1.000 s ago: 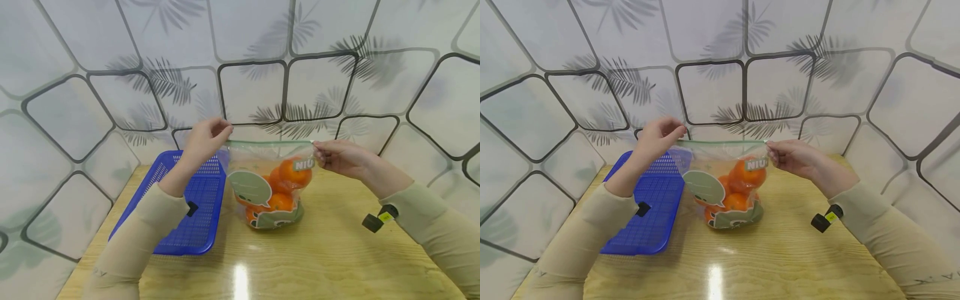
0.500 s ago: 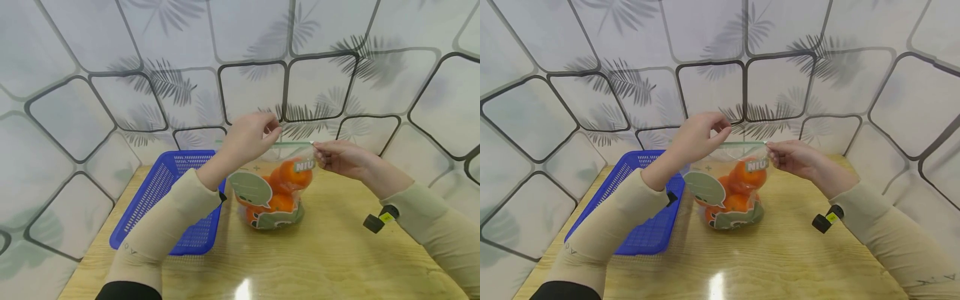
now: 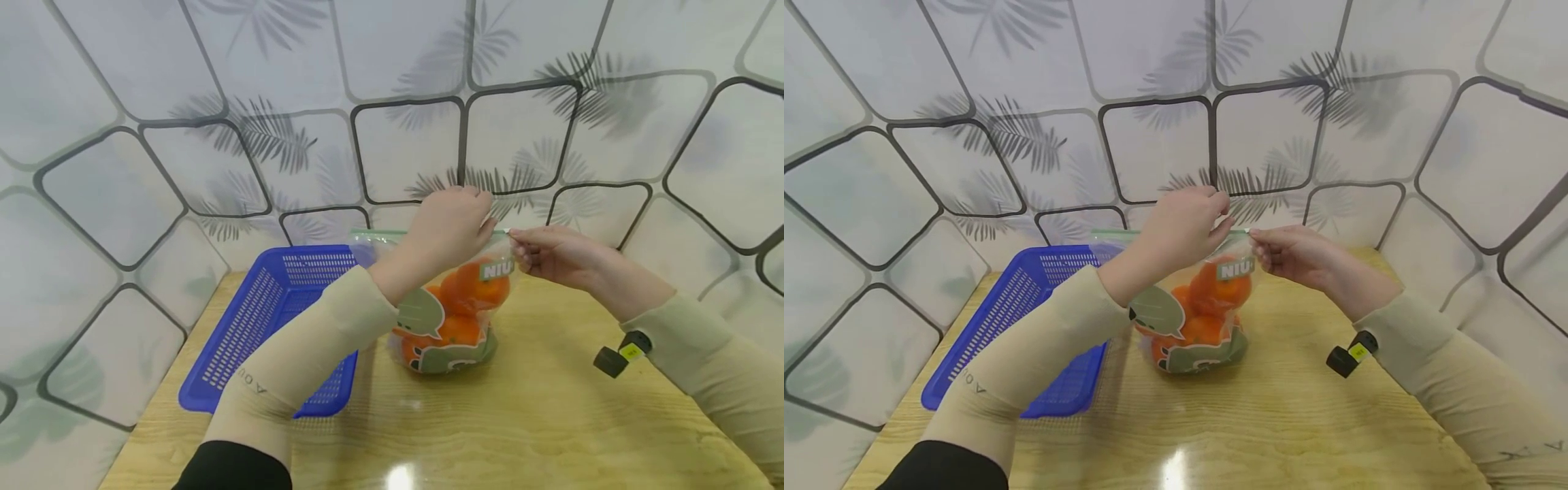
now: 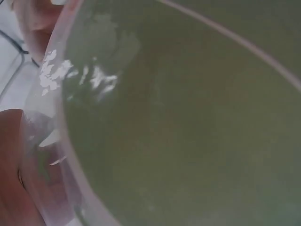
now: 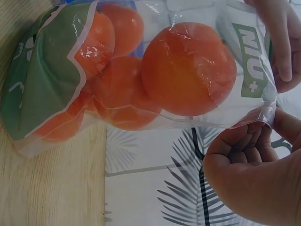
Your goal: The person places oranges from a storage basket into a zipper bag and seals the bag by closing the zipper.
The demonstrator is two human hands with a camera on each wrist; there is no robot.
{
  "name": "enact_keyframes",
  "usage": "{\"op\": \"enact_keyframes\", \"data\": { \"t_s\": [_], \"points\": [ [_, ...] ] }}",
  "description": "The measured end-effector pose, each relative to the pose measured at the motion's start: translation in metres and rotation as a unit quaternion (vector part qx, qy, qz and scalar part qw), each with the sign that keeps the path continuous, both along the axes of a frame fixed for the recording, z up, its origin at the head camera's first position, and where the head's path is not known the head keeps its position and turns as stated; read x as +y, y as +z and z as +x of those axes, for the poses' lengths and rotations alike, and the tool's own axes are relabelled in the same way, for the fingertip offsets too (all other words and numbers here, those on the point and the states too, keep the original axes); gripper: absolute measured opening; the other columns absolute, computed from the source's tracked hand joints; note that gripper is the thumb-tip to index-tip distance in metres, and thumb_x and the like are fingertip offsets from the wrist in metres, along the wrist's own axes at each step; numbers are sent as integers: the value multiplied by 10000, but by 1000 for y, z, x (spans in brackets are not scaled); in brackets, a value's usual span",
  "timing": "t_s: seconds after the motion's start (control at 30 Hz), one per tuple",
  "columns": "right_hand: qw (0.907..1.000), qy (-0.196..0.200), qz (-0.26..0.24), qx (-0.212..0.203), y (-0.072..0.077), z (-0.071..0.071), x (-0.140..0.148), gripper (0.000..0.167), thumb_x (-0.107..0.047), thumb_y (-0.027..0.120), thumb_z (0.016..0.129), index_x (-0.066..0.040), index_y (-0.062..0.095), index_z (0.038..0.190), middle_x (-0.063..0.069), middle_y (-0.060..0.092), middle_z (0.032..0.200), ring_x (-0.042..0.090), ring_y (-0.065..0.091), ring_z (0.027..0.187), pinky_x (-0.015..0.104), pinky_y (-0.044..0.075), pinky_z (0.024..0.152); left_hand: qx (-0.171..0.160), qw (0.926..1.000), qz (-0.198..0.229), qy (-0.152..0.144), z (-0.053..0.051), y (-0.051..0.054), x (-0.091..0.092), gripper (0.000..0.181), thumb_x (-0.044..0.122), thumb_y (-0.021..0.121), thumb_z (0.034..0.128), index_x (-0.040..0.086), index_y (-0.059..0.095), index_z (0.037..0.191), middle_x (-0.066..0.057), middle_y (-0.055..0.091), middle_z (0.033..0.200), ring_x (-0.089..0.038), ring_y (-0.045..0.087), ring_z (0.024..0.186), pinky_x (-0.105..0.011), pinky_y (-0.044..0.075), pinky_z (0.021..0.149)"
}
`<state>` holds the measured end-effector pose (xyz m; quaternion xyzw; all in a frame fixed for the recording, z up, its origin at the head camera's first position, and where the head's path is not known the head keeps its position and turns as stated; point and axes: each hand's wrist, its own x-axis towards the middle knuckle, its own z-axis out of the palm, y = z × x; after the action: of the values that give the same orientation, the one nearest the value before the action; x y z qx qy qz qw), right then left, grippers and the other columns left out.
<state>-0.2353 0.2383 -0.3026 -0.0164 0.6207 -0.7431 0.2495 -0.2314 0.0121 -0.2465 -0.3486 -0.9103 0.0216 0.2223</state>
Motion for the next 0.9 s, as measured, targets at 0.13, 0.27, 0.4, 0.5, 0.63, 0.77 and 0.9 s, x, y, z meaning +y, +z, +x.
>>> {"op": "enact_keyframes", "data": {
  "t_s": [0.13, 0.27, 0.4, 0.5, 0.63, 0.77, 0.9],
  "points": [
    [10000, -39, -15, 5, 0, 0, 1, 424, -208, 494, 1130, -122, 736, 793, -46, 659, 750, 79, 530, 691, 231, 487, 693, 130, 9995, -262, 152, -2, 0, 8, 224, 307, 548, 1078, 154, 708, 1039, 5, 727, 970, -193, 727, 927, -344, 605, 782],
    [9999, -11, -99, 24, -1, -2, 2, 419, -205, 498, 1129, -120, 748, 803, -45, 678, 755, 83, 542, 688, 233, 496, 696, -108, 9990, -390, 184, -3, 2, 18, 237, 293, 518, 1082, 166, 713, 1034, 18, 715, 943, -181, 711, 894, -336, 592, 757],
    [9991, 110, -391, 85, -4, -4, 4, 401, -179, 482, 1131, -115, 774, 863, -26, 700, 789, 91, 568, 707, 236, 505, 711, -218, 9977, -626, 172, -6, 6, 30, 232, 283, 504, 1078, 195, 716, 1044, 42, 709, 945, -163, 701, 895, -323, 587, 764],
    [9980, 146, -604, 134, -6, -5, 6, 398, -159, 472, 1131, -109, 785, 890, -7, 707, 806, 107, 579, 724, 244, 500, 723, -113, 9952, -953, 184, -10, 8, 39, 228, 275, 502, 1079, 219, 722, 1092, 59, 718, 1004, -149, 694, 947, -307, 578, 831],
    [9980, 121, -586, 224, -7, -5, 7, 410, -150, 470, 1131, -106, 779, 865, -6, 699, 787, 119, 564, 722, 252, 485, 721, 94, 9916, -1289, 98, -15, 6, 49, 241, 266, 487, 1089, 226, 723, 1124, 60, 719, 1063, -146, 675, 989, -304, 545, 909],
    [9984, 200, -412, 324, -8, -6, 7, 413, -159, 456, 1136, -116, 765, 866, -22, 668, 788, 121, 538, 724, 260, 470, 723, 159, 9899, -1406, 39, -18, 0, 50, 269, 267, 453, 1099, 229, 719, 1109, 55, 718, 1068, -151, 682, 1025, -313, 520, 946],
    [9983, 323, -255, 420, -9, -6, 9, 397, -173, 458, 1138, -134, 773, 900, -29, 658, 824, 122, 537, 746, 260, 474, 736, -53, 9861, -1659, -67, -19, -6, 50, 306, 294, 420, 1130, 238, 720, 1110, 61, 715, 1090, -152, 675, 1068, -314, 497, 969]
  ]
}}
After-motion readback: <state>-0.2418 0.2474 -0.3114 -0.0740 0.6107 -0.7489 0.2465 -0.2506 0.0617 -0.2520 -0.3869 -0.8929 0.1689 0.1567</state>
